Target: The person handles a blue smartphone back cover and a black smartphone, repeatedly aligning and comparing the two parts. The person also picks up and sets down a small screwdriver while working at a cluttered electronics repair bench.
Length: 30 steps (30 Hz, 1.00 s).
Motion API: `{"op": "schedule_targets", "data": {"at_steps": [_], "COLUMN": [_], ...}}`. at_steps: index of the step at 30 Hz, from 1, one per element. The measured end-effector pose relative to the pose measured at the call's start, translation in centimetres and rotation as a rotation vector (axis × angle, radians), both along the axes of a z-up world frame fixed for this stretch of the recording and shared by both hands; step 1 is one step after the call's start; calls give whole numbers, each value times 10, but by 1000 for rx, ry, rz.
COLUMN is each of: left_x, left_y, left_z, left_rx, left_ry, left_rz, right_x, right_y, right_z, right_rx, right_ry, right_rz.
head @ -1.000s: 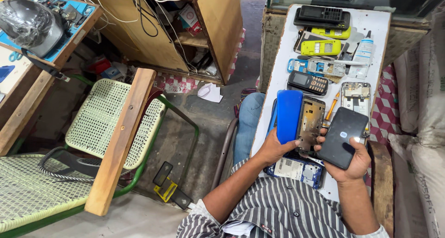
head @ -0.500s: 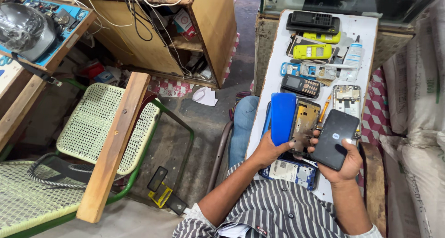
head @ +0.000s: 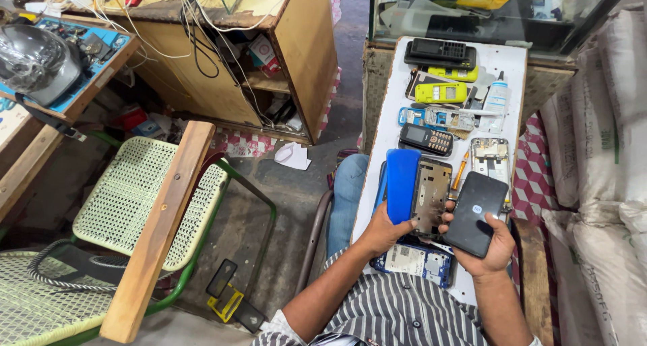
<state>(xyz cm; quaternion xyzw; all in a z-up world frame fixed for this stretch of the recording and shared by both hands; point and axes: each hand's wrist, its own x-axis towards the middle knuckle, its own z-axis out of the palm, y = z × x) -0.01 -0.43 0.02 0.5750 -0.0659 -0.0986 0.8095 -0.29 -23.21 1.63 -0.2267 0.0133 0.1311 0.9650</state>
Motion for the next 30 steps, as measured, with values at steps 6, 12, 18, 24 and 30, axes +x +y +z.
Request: {"op": "schedule_targets", "data": {"at_steps": [6,12,18,24,30], "left_x": [-1,-1,0,-1,-2], "left_y": [0,1,0,0,0], "left_z": [4,7,5,4,7], "left_rx": [-73,-13,0,-4,-29], "left_ry": [28,30,31,23,36], "left_rz": [-23,-24,-22,-30,-29], "right_x": [0,0,1,1,1], "right_y": [0,-2,-3,-3,-3], "right_z": [-1,-3,-6,-7,-8], "right_rx": [36,6,7,12,19], "right_ry": [-9,9,18,16,4], "right_rz": [21,0,-9,-7,0]}}
